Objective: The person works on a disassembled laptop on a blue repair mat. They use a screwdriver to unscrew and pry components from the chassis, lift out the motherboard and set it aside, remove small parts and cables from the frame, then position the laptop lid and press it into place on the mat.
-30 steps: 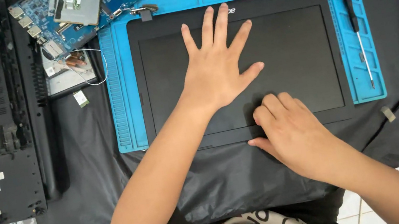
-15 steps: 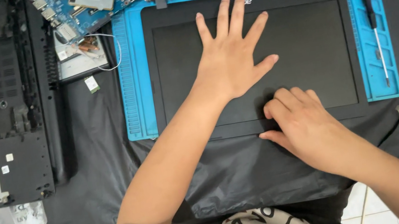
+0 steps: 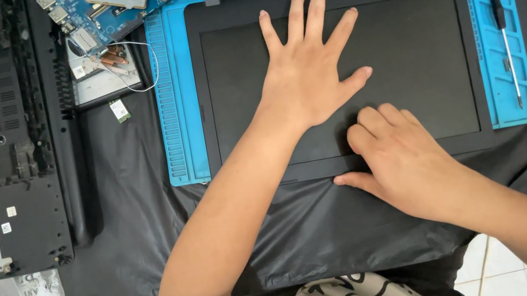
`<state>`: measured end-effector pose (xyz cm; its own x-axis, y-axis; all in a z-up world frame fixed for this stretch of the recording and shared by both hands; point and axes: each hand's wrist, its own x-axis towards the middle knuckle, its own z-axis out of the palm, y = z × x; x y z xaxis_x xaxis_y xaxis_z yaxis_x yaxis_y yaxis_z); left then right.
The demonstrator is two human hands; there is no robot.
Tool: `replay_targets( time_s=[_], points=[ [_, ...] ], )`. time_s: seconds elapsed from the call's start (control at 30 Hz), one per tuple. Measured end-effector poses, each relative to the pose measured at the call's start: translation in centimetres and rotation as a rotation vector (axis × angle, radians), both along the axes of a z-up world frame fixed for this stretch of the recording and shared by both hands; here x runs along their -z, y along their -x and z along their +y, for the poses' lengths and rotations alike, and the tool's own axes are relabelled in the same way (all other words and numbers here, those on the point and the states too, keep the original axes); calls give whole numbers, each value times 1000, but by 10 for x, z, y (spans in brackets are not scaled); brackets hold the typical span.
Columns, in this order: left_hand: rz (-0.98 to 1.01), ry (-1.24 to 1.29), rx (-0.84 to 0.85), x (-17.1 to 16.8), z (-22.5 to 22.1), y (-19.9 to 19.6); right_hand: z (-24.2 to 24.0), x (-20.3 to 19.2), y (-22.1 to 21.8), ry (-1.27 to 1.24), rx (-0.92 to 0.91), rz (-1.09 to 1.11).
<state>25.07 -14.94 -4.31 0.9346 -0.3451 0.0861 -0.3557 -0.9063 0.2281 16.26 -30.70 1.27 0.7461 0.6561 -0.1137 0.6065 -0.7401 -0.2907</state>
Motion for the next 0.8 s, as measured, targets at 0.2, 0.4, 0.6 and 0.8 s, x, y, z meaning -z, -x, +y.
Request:
replay_targets(
  time_s=[0.2,0.4,0.6,0.8],
  points=[
    [6,18,2,0,1,1,-10,12,19,-92,49,-103],
    [-34,76,31,2,3,4,-33,19,39,-144,207,-346],
    [-141,69,103,-8,2,16,-55,23,39,-320,262,-296],
    [141,124,290,-79,-2,72,-53,12,20,-236,237,-159]
  ],
)
